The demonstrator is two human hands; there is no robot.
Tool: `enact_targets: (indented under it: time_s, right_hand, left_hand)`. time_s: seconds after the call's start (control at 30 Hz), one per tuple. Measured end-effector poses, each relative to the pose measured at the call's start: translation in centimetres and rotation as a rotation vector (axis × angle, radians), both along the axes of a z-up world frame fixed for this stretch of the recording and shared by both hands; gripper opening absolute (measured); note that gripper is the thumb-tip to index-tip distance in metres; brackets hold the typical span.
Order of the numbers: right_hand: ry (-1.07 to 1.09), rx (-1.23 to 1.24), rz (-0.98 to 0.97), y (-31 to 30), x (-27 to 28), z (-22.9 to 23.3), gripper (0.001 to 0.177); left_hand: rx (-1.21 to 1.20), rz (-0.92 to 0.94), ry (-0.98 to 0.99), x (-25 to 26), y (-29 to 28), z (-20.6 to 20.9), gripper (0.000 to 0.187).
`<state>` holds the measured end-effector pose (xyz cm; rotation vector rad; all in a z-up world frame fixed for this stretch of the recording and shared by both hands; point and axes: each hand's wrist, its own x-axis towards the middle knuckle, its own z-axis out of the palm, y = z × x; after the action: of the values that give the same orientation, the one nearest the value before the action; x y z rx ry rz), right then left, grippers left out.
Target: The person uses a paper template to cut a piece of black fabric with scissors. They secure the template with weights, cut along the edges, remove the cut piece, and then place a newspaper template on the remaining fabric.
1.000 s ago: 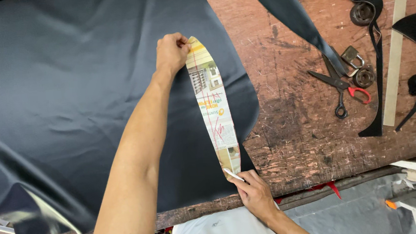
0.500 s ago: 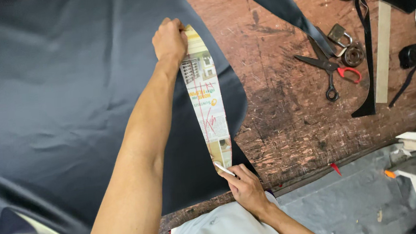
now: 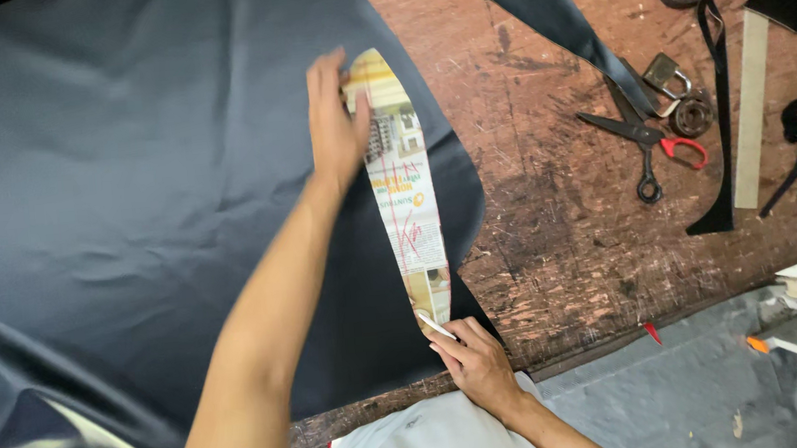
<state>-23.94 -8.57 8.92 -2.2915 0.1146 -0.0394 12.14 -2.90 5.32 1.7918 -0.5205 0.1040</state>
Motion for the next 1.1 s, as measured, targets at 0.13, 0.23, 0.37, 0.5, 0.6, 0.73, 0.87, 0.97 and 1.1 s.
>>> enact_targets:
  time_s: [0.13, 0.23, 0.37, 0.5, 0.6, 0.73, 0.87, 0.97, 1.1]
  right_hand:
    - [-0.012, 0.008, 0.009, 0.0, 0.0, -0.3, 0.035]
    - [-0.014, 0.013, 0.014, -0.3, -0.1, -0.5, 0.036]
    - [-0.031, -0.006, 0.031, -0.1, -0.2, -0.5, 0.034]
    - [-0.012, -0.021, 0.045, 0.0, -0.3, -0.5, 0.033]
    - [0.033, -0.016, 0.059, -0.4, -0.8, -0.3, 0.028]
    - [0.010, 0.020, -0.052, -2.3, -2.9, -0.4, 0.030]
    - [-0.022, -0.021, -0.231, -5.6, -5.0, -0.9, 0.029]
    - [-0.048, -0.093, -0.351, -8.1, -5.8, -1.1, 0.028]
    - [-0.069, -0.124, -0.431, -9.7, -6.0, -1.0, 0.031]
  left_hand:
    - [0.190, 0.096, -0.187, -10.8, 4.4, 2.4, 0.024]
    - [0.283, -0.089, -0.108, -19.6, 8.1, 3.2, 0.026]
    - [0.414, -0.231, -0.091, -25.4, 10.1, 2.1, 0.029]
    - [0.541, -0.246, -0.139, -26.4, 10.3, 0.4, 0.031]
    - [0.567, -0.243, -0.132, -26.7, 10.1, -0.2, 0.031]
    - [0.647, -0.267, -0.134, -27.0, 9.9, -0.2, 0.043]
    - [0.675, -0.306, -0.129, -27.1, 9.9, 0.2, 0.060]
    - [0.741, -0.350, -0.116, -26.9, 9.7, 0.6, 0.075]
    - [0.805, -0.389, -0.101, -26.7, 9.5, 1.0, 0.084]
